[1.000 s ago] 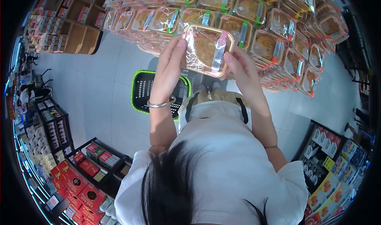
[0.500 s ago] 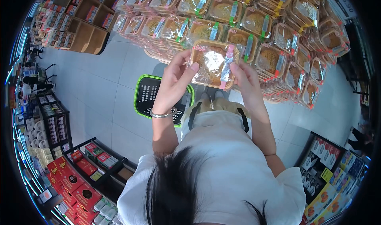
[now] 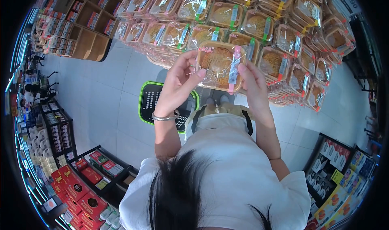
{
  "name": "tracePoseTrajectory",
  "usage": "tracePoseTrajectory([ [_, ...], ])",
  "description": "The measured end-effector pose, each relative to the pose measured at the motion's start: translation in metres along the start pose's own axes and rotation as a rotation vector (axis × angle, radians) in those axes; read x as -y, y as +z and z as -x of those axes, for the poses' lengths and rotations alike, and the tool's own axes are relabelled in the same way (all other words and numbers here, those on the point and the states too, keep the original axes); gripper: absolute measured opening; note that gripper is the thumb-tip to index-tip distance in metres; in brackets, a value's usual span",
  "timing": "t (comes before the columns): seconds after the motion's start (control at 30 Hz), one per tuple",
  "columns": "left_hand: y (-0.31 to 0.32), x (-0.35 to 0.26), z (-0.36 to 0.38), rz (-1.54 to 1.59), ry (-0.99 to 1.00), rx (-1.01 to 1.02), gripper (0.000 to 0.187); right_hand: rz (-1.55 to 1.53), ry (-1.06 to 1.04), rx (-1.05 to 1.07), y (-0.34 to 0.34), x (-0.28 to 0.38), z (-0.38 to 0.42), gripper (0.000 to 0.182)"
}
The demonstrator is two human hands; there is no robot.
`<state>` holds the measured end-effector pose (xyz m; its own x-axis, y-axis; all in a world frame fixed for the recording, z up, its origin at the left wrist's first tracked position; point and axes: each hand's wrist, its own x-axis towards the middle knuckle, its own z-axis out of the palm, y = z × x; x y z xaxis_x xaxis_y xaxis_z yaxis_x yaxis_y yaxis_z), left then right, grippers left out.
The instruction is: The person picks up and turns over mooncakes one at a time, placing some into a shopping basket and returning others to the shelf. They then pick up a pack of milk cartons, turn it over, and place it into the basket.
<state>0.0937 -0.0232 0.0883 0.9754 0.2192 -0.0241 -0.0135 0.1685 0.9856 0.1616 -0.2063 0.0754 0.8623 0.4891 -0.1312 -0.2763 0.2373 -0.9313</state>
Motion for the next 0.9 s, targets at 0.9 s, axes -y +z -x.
tracePoseTrajectory([
  [0.9, -0.004, 0.010, -0.010, -0.407, 0.198, -0.159, 0.071, 0.110, -0.120, 0.050, 0.007, -0.009, -0.023, 0.034],
])
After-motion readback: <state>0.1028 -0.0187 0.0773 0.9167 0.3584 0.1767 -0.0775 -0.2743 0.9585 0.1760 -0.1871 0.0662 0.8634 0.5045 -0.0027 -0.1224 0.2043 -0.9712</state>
